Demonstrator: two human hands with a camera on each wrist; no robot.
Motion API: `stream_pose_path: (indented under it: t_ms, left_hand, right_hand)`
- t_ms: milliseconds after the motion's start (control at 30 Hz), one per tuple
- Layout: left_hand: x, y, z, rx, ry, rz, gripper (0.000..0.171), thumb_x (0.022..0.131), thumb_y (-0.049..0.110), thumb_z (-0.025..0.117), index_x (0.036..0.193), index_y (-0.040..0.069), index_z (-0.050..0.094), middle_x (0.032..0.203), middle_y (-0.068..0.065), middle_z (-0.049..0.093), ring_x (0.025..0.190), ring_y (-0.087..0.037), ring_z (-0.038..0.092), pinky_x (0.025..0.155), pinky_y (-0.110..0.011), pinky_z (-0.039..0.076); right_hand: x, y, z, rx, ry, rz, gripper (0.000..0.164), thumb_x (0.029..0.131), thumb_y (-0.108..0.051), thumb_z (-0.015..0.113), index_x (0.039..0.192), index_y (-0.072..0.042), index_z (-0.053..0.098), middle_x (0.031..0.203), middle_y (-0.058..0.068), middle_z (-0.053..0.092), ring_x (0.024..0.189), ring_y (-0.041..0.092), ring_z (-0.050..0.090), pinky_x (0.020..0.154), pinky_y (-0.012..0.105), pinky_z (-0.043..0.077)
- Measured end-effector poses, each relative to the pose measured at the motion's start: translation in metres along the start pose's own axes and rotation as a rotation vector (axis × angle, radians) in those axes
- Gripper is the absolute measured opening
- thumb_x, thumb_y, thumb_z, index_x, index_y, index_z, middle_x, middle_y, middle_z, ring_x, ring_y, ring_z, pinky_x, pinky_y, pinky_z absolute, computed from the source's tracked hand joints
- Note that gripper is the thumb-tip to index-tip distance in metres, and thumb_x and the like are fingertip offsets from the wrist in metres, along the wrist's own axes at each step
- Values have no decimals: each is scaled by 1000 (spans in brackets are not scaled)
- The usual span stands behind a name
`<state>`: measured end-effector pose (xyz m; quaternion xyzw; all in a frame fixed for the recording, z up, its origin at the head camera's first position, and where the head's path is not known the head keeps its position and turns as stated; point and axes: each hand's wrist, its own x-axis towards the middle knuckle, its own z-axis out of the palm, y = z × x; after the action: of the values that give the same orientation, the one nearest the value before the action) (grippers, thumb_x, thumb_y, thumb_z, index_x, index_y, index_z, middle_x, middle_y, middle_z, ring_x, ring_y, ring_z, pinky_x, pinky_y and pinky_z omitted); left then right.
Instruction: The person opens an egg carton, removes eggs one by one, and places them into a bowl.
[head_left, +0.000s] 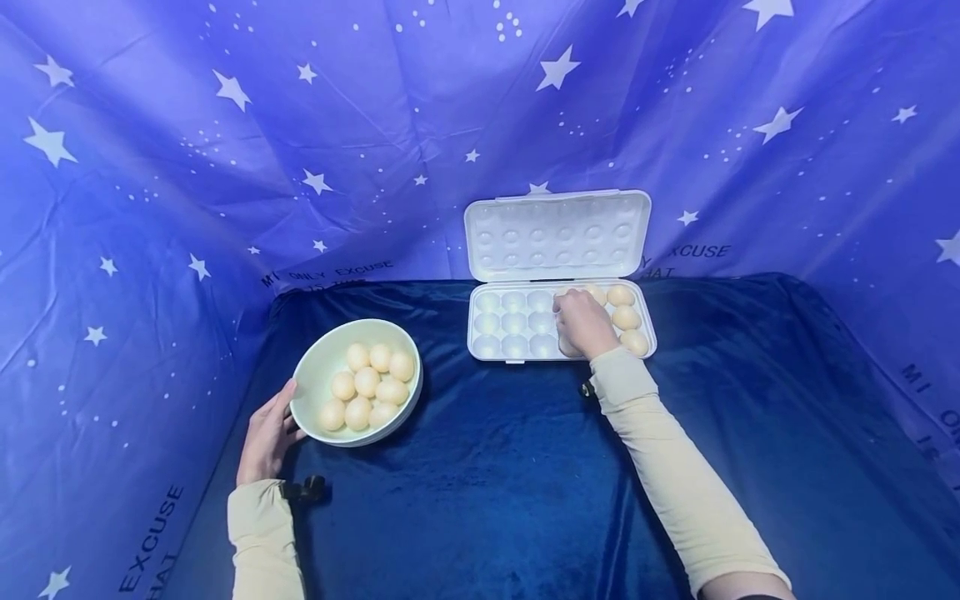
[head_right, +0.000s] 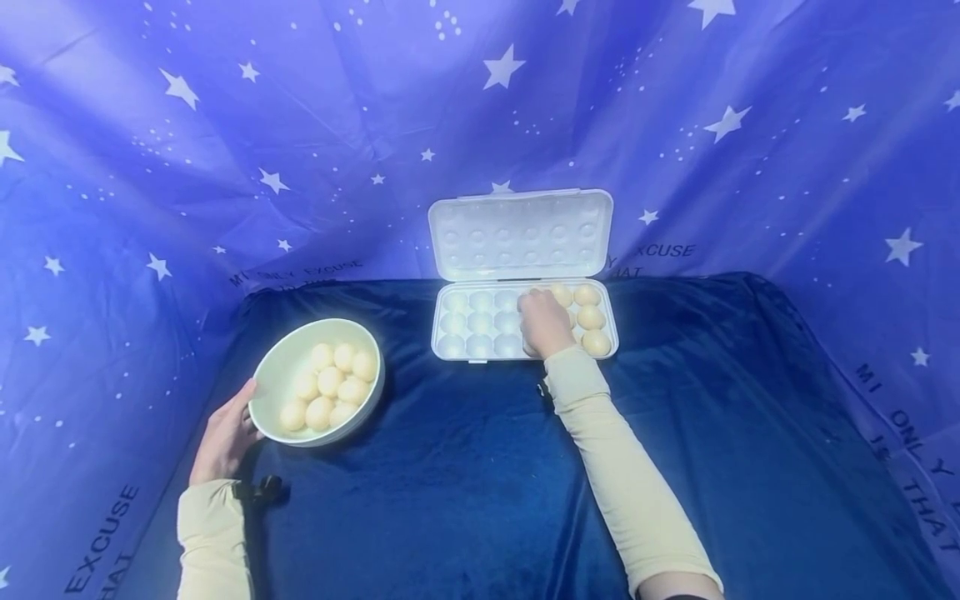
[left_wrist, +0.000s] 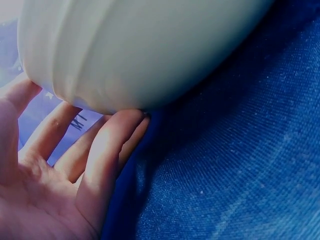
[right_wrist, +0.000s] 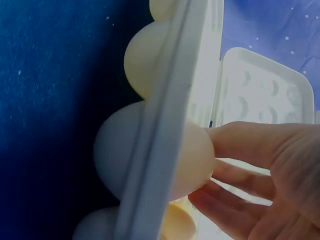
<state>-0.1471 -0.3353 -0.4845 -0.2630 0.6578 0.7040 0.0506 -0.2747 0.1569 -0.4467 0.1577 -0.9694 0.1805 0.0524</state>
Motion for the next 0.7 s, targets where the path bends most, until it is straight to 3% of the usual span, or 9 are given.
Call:
stream_pose_path:
  t_ms: [167,300,400,633,700]
  left_hand:
    - [-1,0,3,-6,-7,12,59,97,50,60,145,18,48,91,22,68,89,2,67,72,-24,58]
    - [-1,-1,4,-30,-14,30,29,97,47,61,120,30,66,91,20,70,88,1,68,71,-25,58]
    - [-1,-1,4,-38,-11,32,18,96,46,62,108,34,68,91,20,70,88,0,68,71,-25,58]
    - [-2,1,3,-23,-8,24,48,97,47,61,137,22,55,90,21,69,88,2,67,72,-24,58]
    - [-4,1,2,-24,-9,27,49,97,47,60,137,21,55,91,21,69,89,2,67,72,-24,58]
  right_hand:
    - [-2,9,-1,33,0,72,21,81,-2,70,100,6,66,99,27,64,91,44,63,80,54,51]
    - [-2,14,0,70,-2,102,22,80,-4,72,100,5,66,99,25,64,89,41,61,81,53,49]
    - [-3,15,1,87,14,98,20,80,-3,70,98,4,67,98,25,63,89,41,60,82,52,49]
    - [-5,15,8,170,151,68,37,80,-7,69,113,10,64,116,27,60,110,45,53,100,51,43]
    - [-5,14,10,191,189,56,39,79,-7,69,114,10,64,119,27,60,113,45,52,103,50,41]
